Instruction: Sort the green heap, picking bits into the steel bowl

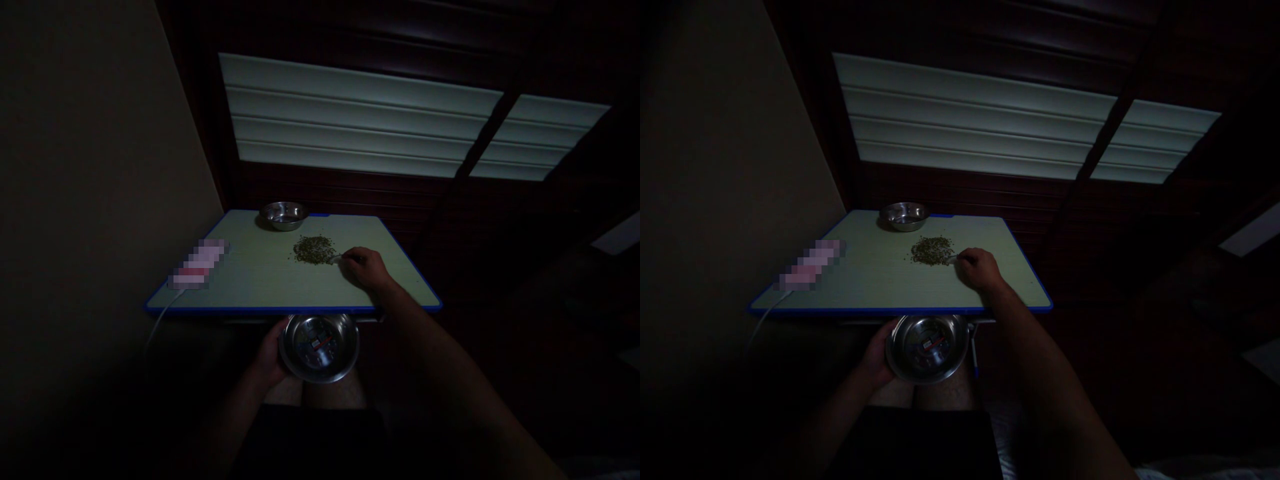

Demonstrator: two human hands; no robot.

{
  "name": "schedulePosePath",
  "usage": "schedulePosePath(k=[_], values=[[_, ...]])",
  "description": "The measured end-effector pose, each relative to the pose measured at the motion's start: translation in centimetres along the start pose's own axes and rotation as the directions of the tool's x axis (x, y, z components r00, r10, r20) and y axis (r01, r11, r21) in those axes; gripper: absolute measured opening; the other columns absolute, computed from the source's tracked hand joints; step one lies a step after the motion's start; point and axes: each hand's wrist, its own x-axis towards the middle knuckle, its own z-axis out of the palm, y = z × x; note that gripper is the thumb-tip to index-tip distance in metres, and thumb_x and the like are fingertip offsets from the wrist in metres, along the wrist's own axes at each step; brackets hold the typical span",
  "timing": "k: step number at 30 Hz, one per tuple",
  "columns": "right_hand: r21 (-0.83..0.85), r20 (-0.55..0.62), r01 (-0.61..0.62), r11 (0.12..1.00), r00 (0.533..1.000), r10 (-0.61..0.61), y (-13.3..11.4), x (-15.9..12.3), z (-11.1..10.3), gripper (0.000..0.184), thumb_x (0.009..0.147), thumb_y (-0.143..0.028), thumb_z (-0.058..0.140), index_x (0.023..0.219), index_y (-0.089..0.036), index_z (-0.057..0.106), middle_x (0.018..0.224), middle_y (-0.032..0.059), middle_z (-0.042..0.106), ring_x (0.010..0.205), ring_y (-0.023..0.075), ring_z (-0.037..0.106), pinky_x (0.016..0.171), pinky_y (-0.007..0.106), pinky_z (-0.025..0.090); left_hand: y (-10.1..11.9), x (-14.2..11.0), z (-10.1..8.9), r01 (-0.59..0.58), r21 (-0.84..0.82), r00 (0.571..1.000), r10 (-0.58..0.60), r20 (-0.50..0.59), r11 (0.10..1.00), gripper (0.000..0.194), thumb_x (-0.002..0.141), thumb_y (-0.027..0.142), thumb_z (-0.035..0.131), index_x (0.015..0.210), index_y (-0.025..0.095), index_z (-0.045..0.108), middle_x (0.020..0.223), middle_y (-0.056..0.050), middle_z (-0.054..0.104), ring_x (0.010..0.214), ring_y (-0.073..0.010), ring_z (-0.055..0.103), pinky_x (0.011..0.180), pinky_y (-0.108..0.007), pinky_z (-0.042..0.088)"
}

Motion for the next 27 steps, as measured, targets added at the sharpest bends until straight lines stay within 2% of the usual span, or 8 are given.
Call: schedulePosePath(k=[7, 18, 27], values=[[-0.011, 0.014, -0.005, 1.0, 1.0, 0.005, -0.38, 0.01, -0.14, 0.017, 0.077, -0.02, 0.061, 0.085, -0.023, 0.075, 0.089, 0.0043, 0.075, 0.085, 0.0187, 0.066, 0.082, 0.032, 0.05, 0.04, -0.2, 0.09, -0.003, -0.001, 1.0, 0.003, -0.008, 1.0, 0.023, 0.088, 0.026, 0.055, 0.083, 0.012, 0.072, 0.076, -0.009, 0.077, 0.074, -0.0226, 0.071, 0.079, -0.037, 0.054], [0.022, 0.014, 0.003, 1.0, 1.0, -0.003, -0.13, -0.11, 0.01, 0.015, 0.075, -0.019, 0.062, 0.082, -0.021, 0.075, 0.085, 0.0043, 0.074, 0.081, 0.0183, 0.064, 0.079, 0.031, 0.049, -0.08, 0.39, -0.6, 0.006, -0.027, 0.998, -0.004, 0.063, 1.0, 0.021, 0.086, 0.028, 0.059, 0.089, 0.012, 0.073, 0.079, -0.008, 0.078, 0.079, -0.0234, 0.072, 0.087, -0.038, 0.052], [0.11, 0.034, 0.005, 0.994, 0.999, -0.008, -0.27, -0.24, -0.02, 0.013, 0.074, -0.022, 0.061, 0.078, -0.02, 0.073, 0.082, 0.0039, 0.073, 0.078, 0.0174, 0.063, 0.076, 0.03, 0.048, 0.05, -0.07, 0.03, -0.004, 0.012, 1.0, 0.004, -0.002, 1.0, 0.026, 0.089, 0.028, 0.053, 0.084, 0.012, 0.072, 0.077, -0.008, 0.077, 0.077, -0.0227, 0.072, 0.085, -0.037, 0.052]])
